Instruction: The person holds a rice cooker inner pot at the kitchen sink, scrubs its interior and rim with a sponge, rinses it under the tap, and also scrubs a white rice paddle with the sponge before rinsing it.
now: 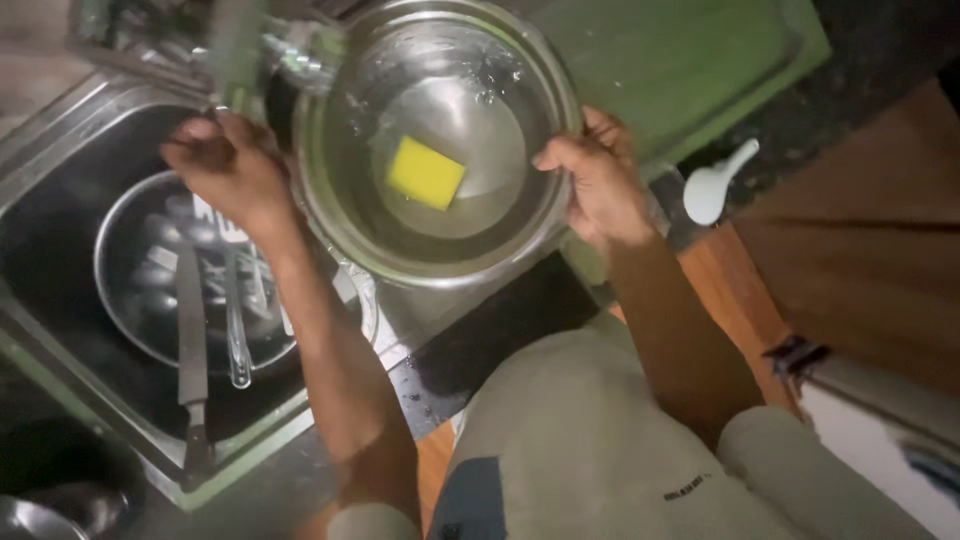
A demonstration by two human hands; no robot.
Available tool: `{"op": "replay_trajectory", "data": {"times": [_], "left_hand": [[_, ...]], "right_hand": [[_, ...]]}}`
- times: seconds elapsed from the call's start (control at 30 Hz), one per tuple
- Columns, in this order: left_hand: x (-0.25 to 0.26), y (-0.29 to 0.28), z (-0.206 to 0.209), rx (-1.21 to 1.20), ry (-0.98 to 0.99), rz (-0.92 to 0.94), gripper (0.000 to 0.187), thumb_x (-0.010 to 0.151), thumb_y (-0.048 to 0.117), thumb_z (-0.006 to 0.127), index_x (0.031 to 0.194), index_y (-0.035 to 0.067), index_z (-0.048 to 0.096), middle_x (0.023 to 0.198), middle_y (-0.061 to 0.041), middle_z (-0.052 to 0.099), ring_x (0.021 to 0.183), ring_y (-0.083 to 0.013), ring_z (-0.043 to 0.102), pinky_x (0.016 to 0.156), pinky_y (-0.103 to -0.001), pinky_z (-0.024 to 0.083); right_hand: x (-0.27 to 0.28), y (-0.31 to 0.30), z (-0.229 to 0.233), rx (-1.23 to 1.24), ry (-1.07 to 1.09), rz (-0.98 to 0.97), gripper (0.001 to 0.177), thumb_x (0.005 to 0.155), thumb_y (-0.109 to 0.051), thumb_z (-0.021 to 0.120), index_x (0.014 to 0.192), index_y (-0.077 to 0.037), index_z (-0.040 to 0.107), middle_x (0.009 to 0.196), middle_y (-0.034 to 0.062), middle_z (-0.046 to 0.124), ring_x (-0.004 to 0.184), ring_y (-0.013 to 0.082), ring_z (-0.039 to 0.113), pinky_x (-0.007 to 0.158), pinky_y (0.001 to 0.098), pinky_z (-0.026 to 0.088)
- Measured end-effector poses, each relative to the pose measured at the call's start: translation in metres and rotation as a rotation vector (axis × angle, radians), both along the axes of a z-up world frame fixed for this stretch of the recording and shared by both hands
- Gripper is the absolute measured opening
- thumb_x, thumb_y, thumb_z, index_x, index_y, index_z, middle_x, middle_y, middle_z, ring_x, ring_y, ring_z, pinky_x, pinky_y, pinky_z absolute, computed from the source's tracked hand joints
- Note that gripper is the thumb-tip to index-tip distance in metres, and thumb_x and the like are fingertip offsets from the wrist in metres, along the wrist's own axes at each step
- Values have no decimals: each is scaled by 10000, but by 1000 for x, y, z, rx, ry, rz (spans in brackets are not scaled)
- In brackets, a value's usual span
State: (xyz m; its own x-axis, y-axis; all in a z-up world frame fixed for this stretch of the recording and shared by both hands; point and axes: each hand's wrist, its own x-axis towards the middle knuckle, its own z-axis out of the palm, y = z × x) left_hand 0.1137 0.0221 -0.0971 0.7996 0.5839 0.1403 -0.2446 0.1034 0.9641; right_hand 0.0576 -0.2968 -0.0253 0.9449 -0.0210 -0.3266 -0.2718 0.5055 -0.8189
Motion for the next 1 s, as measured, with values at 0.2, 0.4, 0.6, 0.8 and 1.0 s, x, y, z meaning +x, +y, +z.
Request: {"op": "replay_trajectory", "data": {"times": [0.2,0.4,0.6,0.8,1.0], "left_hand": [[-82,-50,55,-40,269,-257,362,1081,345,631,1044,0,735,881,-54,716,768,-104,638,703,-243,496],[-104,-94,81,265,227,-194,310,1100,255,636,1058,-35,738,876,-60,739,762,-96,635,714,-246,502],[-128,-143,92,301,175,-173,321,1135,244,647,1052,-52,739,898,-69,733,797,-101,615,748,-259,487],[-152,-217,107,387,229,-130,350,1126,284,673,1015,-39,752,823,-58,703,727,-102,581,671,-270,435],[-160,-298,114,461,195,-181,356,1161,282,664,1035,-37,759,837,-45,704,735,-101,593,678,-280,437]], "right_hand": [[-17,-15,-3,25,-41,15,280,804,142,596,1045,45,700,866,125,718,668,182,698,625,320,635],[-30,-42,17,-8,-11,78,121,929,32,668,1049,38,682,869,125,734,652,145,707,557,275,613],[-50,-97,39,116,-71,110,238,1081,-217,637,1073,14,691,796,61,708,541,58,615,432,193,481],[-61,-174,46,104,64,72,283,1057,-183,593,1165,69,665,952,118,746,752,146,715,637,269,583],[-73,-266,50,51,-73,101,285,1090,-217,613,1179,41,695,954,88,728,701,109,658,546,243,501]]}}
